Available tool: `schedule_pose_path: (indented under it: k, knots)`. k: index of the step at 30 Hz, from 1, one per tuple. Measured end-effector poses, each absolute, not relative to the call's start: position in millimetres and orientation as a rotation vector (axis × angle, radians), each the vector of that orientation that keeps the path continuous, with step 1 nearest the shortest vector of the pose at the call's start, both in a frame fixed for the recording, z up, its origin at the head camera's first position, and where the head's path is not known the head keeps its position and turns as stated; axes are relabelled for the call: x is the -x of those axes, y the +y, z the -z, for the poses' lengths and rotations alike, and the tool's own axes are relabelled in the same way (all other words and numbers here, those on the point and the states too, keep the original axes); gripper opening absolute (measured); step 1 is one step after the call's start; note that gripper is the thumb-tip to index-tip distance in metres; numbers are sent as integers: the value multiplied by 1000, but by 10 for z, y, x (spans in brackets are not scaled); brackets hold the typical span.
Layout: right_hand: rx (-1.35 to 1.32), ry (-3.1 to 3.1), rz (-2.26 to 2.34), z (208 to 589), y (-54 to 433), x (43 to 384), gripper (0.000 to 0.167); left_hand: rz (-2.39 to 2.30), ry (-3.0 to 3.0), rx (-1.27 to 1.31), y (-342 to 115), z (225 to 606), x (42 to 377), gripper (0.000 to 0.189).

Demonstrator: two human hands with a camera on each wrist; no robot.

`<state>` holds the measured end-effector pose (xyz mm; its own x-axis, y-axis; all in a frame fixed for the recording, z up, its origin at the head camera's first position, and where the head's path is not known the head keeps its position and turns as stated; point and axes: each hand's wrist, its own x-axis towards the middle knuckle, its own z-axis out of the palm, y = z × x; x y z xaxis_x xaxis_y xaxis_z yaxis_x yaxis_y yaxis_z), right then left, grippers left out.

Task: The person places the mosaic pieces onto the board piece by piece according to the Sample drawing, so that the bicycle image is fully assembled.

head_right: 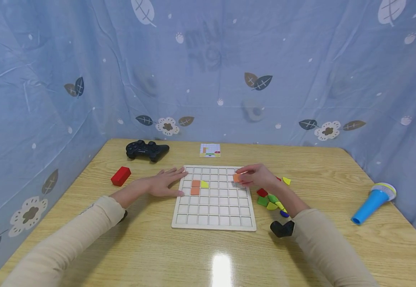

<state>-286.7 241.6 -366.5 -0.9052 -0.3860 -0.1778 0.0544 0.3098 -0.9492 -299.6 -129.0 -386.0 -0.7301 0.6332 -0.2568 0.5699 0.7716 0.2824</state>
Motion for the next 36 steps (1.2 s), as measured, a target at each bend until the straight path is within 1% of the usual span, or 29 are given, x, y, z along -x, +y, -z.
schedule_pose_path:
  k: [9,16,22,27,36]
  knots:
    - [361,2205,1555,3705,2165,2752,35,-264,2630,-928,-1291,3871,2999,84]
    - [308,2134,1611,3738,1948,2639,33,-270,2619,-918,-1293,3868,2998,83]
    - [322,2115,1607,3752,1803,2563,31,-286,2615,-935,-1304,3863,2988,85]
    - [337,2118,1574,3781,1656,2532,28,-277,2620,-924,-1319,3898,3003,87]
    - [267,2142,1561,3792,1422,2503,23,-263,2616,-920,-1307,3903,3037,87]
